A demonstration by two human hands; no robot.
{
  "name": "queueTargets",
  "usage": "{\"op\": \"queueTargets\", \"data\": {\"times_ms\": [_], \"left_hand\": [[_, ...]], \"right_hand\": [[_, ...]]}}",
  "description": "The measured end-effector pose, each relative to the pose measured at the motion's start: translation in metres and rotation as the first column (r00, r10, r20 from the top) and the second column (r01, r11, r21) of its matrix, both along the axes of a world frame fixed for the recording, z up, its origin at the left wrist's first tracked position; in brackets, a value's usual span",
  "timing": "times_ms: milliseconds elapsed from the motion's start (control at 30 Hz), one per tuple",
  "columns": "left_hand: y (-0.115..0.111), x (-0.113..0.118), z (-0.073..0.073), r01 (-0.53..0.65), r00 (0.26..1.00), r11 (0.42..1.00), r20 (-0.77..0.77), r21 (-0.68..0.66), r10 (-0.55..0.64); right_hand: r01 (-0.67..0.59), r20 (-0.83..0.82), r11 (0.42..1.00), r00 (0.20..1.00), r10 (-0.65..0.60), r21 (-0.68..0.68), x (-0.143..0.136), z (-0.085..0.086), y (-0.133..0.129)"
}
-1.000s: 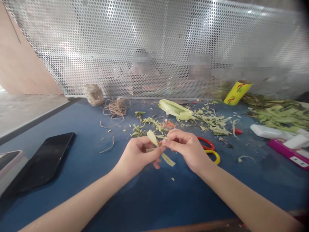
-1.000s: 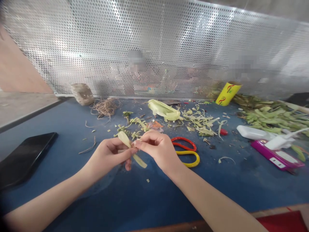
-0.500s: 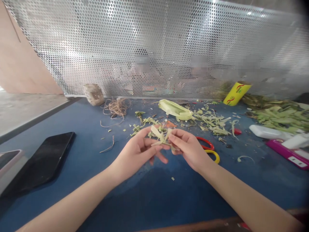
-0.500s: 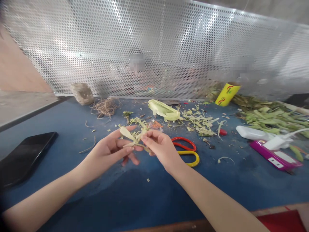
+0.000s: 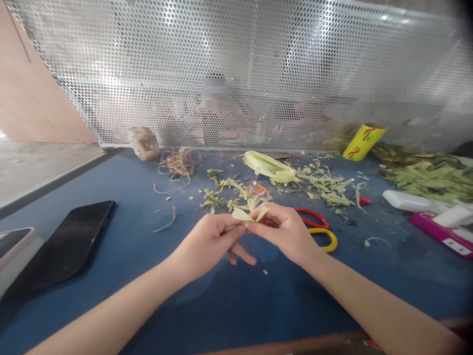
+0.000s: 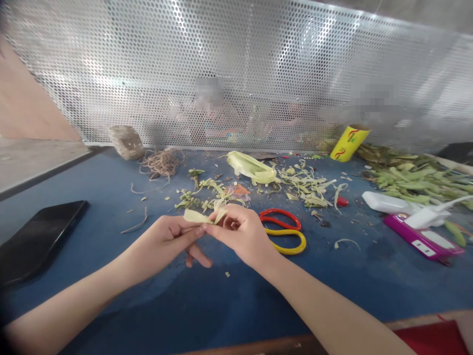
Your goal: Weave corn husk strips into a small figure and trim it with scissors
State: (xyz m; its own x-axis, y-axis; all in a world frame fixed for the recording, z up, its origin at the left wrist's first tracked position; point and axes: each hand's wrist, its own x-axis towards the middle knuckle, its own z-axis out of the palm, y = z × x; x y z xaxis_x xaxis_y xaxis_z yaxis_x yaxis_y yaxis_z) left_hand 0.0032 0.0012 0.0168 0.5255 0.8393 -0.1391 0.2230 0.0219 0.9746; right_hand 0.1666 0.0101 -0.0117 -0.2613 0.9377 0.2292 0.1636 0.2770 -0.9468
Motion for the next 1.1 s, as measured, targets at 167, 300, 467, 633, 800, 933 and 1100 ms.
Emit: {"op": "queueTargets", "data": {"times_ms": [167, 300, 467, 633, 800, 933, 1100], "left_hand": [[-0.001, -0.001, -0.001, 0.002, 0.999, 1.000, 0.039, -0.017, -0.001], [0.000, -0.003, -0.002, 0.019, 1.000, 1.000, -0.022, 0.009, -0.019], [0.001, -0.008, 0.000, -0.082, 0.939, 0.881, -0.260, 0.466, 0.225], [0.001, -0.008, 0.001, -0.145, 0.902, 0.780, -0.243, 0.609, 0.357], [0.001, -0.009, 0.005, -0.216, 0.909, 0.783, -0.173, 0.583, 0.379], [0.002, -0.010, 0.008, -0.249, 0.912, 0.795, -0.143, 0.553, 0.385], [0.006, -0.011, 0.003, -0.261, 0.953, 0.902, -0.057, 0.344, 0.297]], "right_hand": [[0.038, -0.024, 0.999, 0.999, -0.038, -0.015, 0.000, -0.003, 0.000], [0.035, 0.006, 0.998, 0.999, -0.034, -0.054, 0.002, -0.002, 0.002], [0.027, 0.159, 0.996, 0.986, -0.041, 0.086, 0.000, 0.000, -0.001], [-0.013, 0.238, 0.991, 0.971, -0.020, 0.136, -0.005, 0.003, -0.009], [-0.017, 0.163, 0.997, 0.987, 0.005, 0.070, -0.008, 0.006, -0.013], [-0.030, 0.174, 0.999, 0.984, 0.028, 0.013, -0.008, 0.007, -0.013], [-0.094, 0.120, 0.995, 0.988, 0.099, -0.042, -0.002, 0.007, -0.010]]}}
